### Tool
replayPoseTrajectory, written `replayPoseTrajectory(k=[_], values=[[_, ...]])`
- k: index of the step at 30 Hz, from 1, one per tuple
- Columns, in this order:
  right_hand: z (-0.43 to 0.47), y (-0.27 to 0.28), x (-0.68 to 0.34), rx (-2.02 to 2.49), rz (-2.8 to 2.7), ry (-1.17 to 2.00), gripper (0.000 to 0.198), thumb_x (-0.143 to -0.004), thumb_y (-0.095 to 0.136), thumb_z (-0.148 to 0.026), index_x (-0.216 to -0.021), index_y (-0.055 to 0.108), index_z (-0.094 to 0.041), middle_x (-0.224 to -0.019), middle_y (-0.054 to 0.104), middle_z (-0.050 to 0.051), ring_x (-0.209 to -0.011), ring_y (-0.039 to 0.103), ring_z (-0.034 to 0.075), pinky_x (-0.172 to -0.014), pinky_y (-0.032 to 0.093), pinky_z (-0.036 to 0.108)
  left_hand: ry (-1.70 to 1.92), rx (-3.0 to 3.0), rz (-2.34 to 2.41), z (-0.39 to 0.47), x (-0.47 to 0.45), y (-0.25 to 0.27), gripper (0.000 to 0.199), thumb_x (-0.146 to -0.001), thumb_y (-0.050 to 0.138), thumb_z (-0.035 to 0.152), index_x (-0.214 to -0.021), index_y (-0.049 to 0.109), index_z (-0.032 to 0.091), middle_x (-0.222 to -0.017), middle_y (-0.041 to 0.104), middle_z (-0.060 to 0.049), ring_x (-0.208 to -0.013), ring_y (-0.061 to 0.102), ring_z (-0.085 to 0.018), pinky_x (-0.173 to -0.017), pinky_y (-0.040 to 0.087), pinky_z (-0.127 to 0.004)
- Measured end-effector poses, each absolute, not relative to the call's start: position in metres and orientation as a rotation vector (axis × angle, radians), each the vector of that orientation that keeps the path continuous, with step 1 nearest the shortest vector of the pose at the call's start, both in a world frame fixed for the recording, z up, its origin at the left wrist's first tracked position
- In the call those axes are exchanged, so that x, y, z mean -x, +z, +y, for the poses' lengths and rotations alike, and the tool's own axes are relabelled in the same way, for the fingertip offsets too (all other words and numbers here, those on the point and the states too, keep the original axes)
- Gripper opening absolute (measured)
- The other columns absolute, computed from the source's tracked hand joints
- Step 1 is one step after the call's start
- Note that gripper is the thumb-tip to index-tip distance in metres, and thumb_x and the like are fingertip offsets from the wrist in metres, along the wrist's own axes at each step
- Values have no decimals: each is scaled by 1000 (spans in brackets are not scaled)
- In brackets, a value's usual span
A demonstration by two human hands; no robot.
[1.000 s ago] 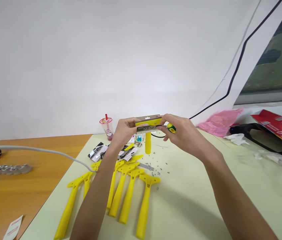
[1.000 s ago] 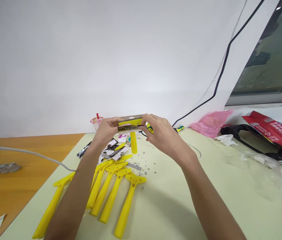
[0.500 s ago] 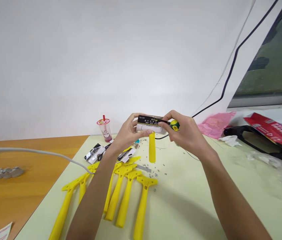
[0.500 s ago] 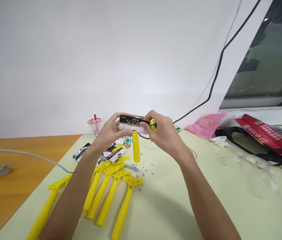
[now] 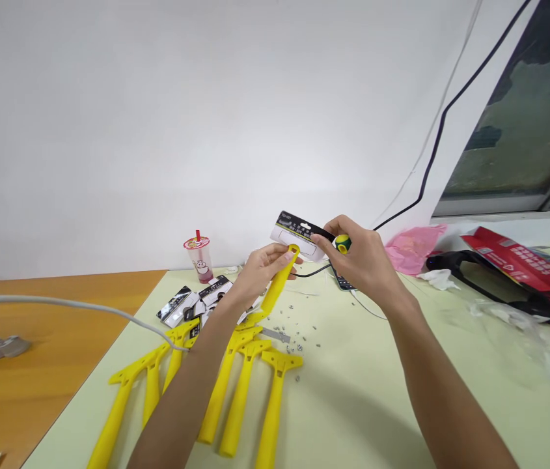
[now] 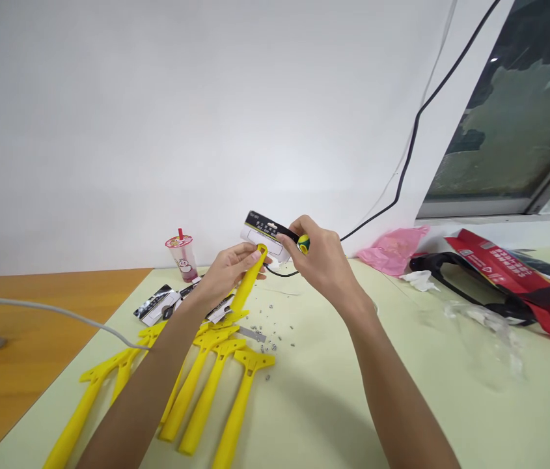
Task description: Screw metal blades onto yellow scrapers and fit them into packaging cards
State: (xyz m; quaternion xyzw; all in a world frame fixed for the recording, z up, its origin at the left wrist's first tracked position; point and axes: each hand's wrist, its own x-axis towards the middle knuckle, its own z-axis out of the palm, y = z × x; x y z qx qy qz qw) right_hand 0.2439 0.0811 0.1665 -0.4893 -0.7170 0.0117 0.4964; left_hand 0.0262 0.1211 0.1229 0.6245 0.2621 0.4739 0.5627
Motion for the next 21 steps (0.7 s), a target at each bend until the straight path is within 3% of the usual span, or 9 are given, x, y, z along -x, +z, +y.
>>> replayPoseTrajectory(k=[2,5,9,14,21], values=[[82,167,-245,1210,-1727,-13,30,-102,71,-53,-95,63,-25,-91,77,4,-70,63,18,-63,44,32,1153,-1501,639,121,-25,124,52,-88,85,61,-109,73,14,-107,79,-12,-79,68,-14,-76,57,-29],[80,168,-243,1238,-1730,99,38,-101,70,-62,-96,63,-25,-82,79,2,-59,57,16,-57,40,31,1142,-1549,627,120,-24,124,51,-91,81,62,-100,71,14,-93,73,-8,-68,59,-10,-62,49,-24],[71,174,-239,1098,-1683,209,41,-101,69,-66,-95,64,-25,-79,79,2,-71,68,19,-65,47,31,1037,-1452,521,119,-20,124,50,-94,77,63,-91,63,15,-79,61,-2,-57,50,-8,-52,42,-24],[61,179,-240,1005,-1630,147,40,-101,70,-63,-90,67,-25,-82,75,2,-62,56,15,-59,41,31,977,-1284,357,122,-13,123,36,-85,83,43,-90,62,15,-73,52,2,-50,42,-7,-46,35,-22],[60,178,-240,968,-1820,79,26,-104,71,-51,-98,70,-26,-96,74,2,-86,68,20,-80,50,35,720,-1158,297,123,-3,122,39,-85,79,42,-104,70,10,-69,46,3,-48,35,-6,-42,33,-19]])
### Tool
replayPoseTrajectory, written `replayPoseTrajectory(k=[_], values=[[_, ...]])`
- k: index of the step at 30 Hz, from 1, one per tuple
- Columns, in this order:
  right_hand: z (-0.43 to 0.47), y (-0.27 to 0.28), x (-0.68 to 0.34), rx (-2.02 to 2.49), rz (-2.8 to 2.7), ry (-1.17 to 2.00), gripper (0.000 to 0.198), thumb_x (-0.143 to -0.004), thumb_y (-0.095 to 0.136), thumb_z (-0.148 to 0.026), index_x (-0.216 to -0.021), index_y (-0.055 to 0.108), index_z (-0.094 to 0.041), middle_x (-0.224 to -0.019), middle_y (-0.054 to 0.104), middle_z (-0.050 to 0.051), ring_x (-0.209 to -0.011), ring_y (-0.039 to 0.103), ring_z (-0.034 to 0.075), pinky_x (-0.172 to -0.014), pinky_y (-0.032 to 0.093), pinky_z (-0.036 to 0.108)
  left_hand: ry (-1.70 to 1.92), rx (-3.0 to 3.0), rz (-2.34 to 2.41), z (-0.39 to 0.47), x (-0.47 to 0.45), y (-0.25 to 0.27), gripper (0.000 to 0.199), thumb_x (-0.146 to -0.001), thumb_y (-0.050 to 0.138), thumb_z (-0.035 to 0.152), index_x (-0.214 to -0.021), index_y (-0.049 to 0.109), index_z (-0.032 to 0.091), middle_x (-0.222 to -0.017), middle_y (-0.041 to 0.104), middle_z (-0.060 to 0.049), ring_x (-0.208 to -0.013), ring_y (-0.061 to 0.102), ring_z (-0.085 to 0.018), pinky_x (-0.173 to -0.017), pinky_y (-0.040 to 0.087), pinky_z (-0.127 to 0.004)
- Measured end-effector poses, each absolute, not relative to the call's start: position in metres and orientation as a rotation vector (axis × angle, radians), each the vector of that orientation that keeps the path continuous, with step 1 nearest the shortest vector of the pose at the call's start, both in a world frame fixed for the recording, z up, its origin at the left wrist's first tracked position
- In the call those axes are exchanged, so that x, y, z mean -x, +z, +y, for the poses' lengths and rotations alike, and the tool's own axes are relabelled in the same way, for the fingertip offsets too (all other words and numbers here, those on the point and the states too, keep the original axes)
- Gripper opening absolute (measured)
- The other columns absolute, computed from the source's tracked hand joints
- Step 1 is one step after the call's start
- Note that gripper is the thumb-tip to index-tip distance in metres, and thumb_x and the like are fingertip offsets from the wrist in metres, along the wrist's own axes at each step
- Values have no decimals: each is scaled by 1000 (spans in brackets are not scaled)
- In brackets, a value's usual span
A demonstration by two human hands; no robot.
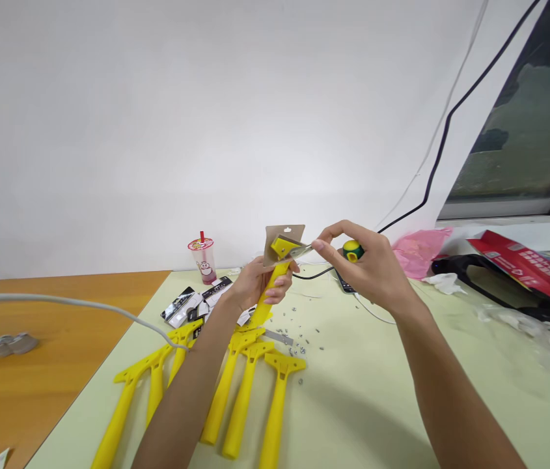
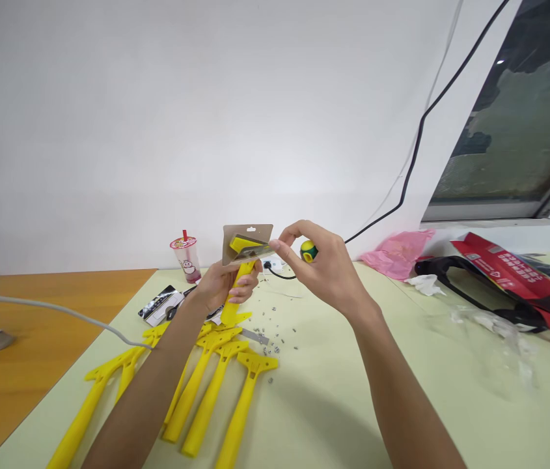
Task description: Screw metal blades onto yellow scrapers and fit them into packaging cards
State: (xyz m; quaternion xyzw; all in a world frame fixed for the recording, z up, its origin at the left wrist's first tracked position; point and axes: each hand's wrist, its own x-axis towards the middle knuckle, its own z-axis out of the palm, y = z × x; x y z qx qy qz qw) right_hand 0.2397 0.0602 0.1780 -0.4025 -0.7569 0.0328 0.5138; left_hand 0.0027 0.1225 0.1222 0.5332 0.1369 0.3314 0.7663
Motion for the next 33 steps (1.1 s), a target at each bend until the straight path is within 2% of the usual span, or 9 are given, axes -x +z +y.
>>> replayPoseTrajectory(k=[3,6,8,11,13,16,21,28,33], values=[[64,176,-241,924,-1866,39,20,-102,75,-46,-101,72,-26,-103,72,3,-95,68,22,-85,50,37,710,-1066,269,124,-3,119,26,-86,73,33,-100,69,12,-65,41,5,-45,26,-6,-38,30,-18],[67,175,-242,924,-1873,24,14,-102,75,-39,-97,72,-26,-103,69,4,-95,66,22,-84,49,38,726,-1009,220,126,-6,115,14,-90,64,27,-96,67,15,-59,38,7,-40,17,-7,-34,27,-18],[68,174,-242,936,-1864,17,13,-102,74,-37,-96,71,-26,-103,69,4,-95,66,22,-85,49,38,726,-1009,200,127,-9,112,14,-96,57,26,-94,67,17,-54,37,7,-36,14,-7,-31,25,-18],[68,174,-241,951,-1849,34,15,-104,71,-38,-95,70,-26,-106,71,4,-97,67,22,-85,49,38,683,-1073,226,128,-17,108,23,-102,48,29,-95,67,18,-49,39,7,-31,18,-9,-31,27,-20],[69,174,-242,1020,-1826,81,18,-104,70,-42,-95,70,-26,-103,75,3,-88,66,21,-78,49,36,660,-1121,272,128,-23,105,25,-103,46,30,-98,67,18,-49,45,5,-30,27,-11,-32,32,-21],[71,174,-243,1154,-1764,142,24,-102,70,-46,-90,69,-25,-90,75,2,-70,59,17,-64,43,34,652,-1139,357,129,-31,101,23,-102,48,32,-101,67,17,-59,58,0,-35,45,-14,-35,40,-24],[78,174,-245,1201,-1652,117,22,-97,74,-43,-86,70,-24,-83,75,2,-72,62,18,-65,44,32,701,-1059,428,129,-43,100,30,-103,55,42,-109,68,15,-81,70,-6,-54,64,-17,-42,50,-26],[87,173,-251,1290,-1557,76,24,-94,75,-43,-82,71,-23,-81,75,3,-67,60,18,-63,43,34,915,-990,382,124,-53,101,28,-100,61,42,-109,64,16,-90,69,-8,-61,57,-14,-41,43,-21],[82,173,-252,1201,-1710,151,29,-97,73,-50,-85,73,-23,-85,77,4,-72,63,20,-64,45,34,1013,-1060,320,120,-54,103,35,-91,74,47,-103,61,17,-93,68,-6,-61,51,-11,-40,39,-19]])
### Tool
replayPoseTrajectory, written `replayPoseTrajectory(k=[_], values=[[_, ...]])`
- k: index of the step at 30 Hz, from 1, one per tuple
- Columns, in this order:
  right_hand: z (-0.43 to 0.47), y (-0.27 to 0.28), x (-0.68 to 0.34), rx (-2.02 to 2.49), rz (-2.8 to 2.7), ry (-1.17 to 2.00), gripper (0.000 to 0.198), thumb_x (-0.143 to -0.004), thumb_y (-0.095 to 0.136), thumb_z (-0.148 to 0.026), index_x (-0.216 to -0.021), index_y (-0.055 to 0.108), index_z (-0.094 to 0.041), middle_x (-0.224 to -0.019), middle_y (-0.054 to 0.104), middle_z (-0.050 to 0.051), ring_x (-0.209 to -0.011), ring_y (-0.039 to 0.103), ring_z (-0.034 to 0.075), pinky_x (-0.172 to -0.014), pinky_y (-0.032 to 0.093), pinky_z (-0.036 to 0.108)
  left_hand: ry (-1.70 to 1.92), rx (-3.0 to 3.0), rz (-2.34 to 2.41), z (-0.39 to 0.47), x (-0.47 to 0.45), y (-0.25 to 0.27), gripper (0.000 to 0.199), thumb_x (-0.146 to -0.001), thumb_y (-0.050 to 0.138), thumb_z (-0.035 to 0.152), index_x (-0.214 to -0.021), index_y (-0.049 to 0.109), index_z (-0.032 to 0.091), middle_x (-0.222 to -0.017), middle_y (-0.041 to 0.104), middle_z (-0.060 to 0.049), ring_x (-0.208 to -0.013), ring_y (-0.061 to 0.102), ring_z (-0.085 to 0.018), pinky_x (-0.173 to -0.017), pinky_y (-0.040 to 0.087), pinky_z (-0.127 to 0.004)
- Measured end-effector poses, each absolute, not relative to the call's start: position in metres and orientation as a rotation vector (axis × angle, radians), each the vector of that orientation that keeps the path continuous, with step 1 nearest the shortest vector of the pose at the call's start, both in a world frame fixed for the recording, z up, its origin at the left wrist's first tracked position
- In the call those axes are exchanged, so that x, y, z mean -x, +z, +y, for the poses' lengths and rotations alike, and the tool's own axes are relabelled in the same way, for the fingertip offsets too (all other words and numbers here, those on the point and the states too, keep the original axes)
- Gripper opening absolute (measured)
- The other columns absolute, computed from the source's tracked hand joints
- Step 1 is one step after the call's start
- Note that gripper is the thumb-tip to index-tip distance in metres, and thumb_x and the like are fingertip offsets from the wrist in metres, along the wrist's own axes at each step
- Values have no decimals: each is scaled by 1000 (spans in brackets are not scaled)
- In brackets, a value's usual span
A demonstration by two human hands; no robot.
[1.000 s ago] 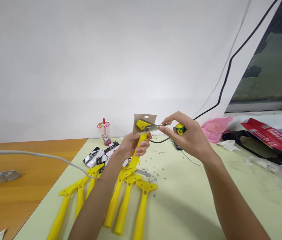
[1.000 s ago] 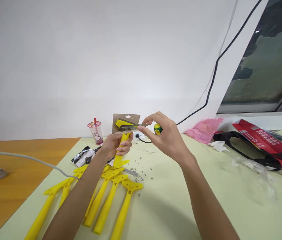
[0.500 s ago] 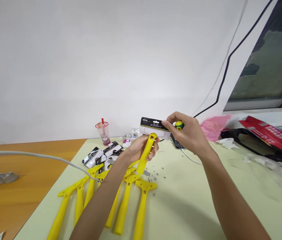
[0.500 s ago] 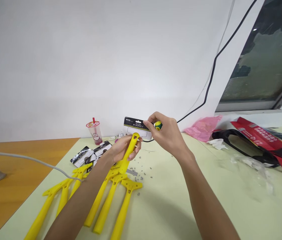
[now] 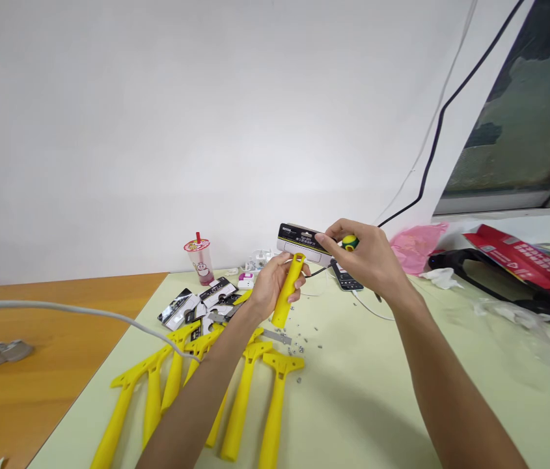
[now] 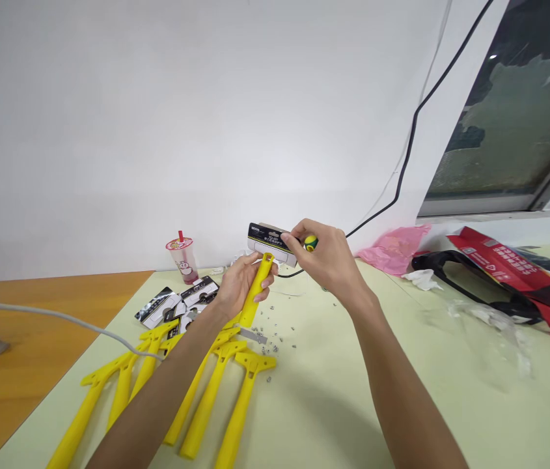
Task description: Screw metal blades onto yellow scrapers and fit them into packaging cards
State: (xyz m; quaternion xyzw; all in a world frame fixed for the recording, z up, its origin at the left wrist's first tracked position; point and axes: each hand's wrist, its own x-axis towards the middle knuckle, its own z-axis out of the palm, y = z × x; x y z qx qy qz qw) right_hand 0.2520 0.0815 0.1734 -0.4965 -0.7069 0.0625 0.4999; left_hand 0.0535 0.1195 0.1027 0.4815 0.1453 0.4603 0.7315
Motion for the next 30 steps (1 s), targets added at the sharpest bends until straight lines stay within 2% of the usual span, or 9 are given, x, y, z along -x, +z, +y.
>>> replayPoseTrajectory(k=[5,10,13,18,21,24,27,30], values=[[65,177,-251,1092,-1982,301,34,-98,74,-56,-88,80,-24,-83,78,1,-70,63,18,-62,44,33,1095,-1214,326,119,-47,101,40,-77,91,30,-104,63,19,-88,65,-1,-58,47,-7,-41,35,-17],[52,183,-249,960,-2098,416,31,-96,78,-58,-95,86,-28,-94,83,2,-85,74,21,-73,54,33,1124,-1252,323,121,-41,99,44,-76,95,32,-110,70,18,-86,64,0,-57,51,-8,-39,36,-19],[50,184,-250,962,-2103,392,31,-95,79,-59,-98,86,-29,-101,84,2,-91,76,23,-73,54,33,1156,-1272,321,124,-38,98,42,-78,94,34,-109,73,17,-93,69,-3,-59,56,-9,-40,42,-20],[54,183,-254,1024,-2011,231,38,-97,75,-64,-94,81,-26,-99,81,4,-76,68,19,-58,45,32,1210,-1338,339,132,-33,98,38,-85,89,41,-107,77,13,-100,74,-11,-77,68,-17,-52,56,-24],[58,181,-255,979,-1981,68,37,-96,77,-63,-99,80,-27,-110,80,7,-92,71,24,-70,52,36,1199,-1330,344,135,-26,101,39,-88,87,45,-106,77,12,-99,74,-12,-78,69,-18,-60,61,-27],[60,180,-256,954,-1957,-13,33,-97,78,-59,-105,77,-27,-119,78,9,-104,72,27,-84,56,40,1140,-1271,327,134,-20,105,37,-91,83,44,-109,75,12,-89,71,-9,-70,65,-17,-55,56,-28],[61,180,-258,921,-1994,-20,29,-97,80,-53,-110,76,-28,-123,76,9,-108,72,28,-85,56,41,1049,-1204,283,131,-15,107,38,-86,81,40,-110,73,12,-78,65,-7,-59,58,-16,-46,46,-26],[61,179,-258,872,-2044,16,30,-95,83,-51,-115,75,-30,-125,76,8,-111,72,28,-86,58,41,975,-1131,235,128,-15,108,34,-77,78,33,-103,70,13,-71,56,-4,-53,47,-14,-40,36,-24]])
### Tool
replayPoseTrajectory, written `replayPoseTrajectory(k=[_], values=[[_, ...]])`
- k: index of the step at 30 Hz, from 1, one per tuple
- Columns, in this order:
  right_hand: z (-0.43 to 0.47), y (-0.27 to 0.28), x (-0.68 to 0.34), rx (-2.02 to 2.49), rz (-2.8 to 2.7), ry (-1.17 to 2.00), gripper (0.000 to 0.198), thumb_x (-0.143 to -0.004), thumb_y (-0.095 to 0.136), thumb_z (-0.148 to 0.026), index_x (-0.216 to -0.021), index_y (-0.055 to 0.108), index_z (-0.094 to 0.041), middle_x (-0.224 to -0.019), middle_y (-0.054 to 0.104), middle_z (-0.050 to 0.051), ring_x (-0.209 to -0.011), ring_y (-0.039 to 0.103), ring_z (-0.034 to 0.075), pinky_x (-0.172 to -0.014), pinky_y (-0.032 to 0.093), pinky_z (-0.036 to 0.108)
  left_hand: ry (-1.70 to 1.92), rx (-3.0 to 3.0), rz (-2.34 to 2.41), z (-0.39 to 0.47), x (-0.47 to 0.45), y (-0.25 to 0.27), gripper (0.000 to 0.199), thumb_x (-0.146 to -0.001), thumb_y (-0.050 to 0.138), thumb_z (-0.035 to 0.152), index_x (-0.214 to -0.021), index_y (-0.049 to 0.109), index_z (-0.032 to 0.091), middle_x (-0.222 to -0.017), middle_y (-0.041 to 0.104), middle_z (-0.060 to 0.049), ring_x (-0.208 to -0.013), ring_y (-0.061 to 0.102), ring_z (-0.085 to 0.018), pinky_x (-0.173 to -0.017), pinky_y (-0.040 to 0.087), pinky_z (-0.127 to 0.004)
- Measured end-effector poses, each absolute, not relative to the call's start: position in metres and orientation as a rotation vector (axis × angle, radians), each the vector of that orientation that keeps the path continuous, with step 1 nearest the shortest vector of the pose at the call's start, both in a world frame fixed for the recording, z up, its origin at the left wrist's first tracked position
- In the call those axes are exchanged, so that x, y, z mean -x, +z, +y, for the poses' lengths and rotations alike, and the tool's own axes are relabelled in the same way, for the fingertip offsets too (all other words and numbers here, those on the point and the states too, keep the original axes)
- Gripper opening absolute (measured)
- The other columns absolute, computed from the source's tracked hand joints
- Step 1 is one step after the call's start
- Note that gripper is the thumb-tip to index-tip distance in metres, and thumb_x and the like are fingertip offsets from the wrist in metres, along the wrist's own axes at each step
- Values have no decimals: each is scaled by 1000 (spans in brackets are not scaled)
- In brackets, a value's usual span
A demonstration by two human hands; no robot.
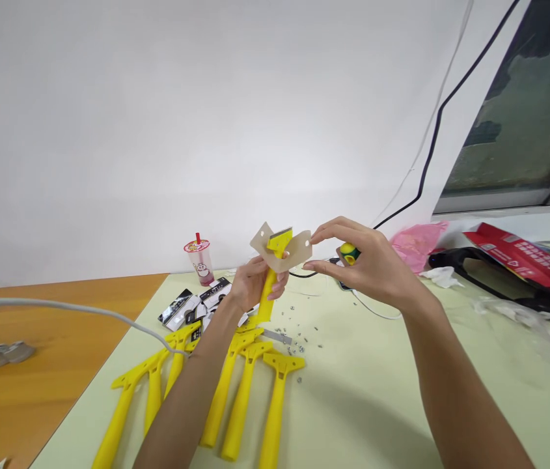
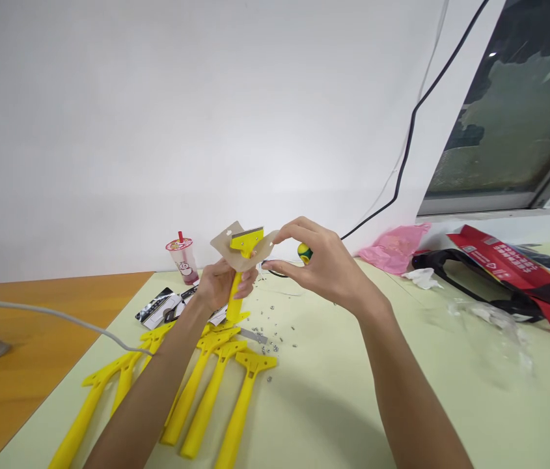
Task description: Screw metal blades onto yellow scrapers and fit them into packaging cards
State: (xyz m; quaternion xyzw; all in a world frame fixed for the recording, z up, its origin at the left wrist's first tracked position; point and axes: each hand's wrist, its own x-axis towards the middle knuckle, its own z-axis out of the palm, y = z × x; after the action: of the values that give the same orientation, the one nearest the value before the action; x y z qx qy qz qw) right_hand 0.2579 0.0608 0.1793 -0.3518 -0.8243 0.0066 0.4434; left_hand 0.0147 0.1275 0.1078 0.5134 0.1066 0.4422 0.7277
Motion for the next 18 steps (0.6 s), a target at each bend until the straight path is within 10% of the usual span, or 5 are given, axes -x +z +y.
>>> replayPoseTrajectory(k=[12,18], values=[[65,180,-269,977,-2072,27,17,-101,73,-41,-95,71,-26,-130,76,8,-109,73,27,-91,55,42,559,-1116,146,122,-31,91,38,-92,70,50,-104,67,15,-63,52,-3,-47,44,-16,-34,34,-24],[67,181,-304,1332,-2188,463,38,-97,72,-65,-99,72,-27,-75,69,-3,-47,51,11,-41,37,24,399,-1131,106,116,-52,76,45,-96,68,55,-111,72,13,-70,61,-7,-55,54,-19,-47,48,-31]])
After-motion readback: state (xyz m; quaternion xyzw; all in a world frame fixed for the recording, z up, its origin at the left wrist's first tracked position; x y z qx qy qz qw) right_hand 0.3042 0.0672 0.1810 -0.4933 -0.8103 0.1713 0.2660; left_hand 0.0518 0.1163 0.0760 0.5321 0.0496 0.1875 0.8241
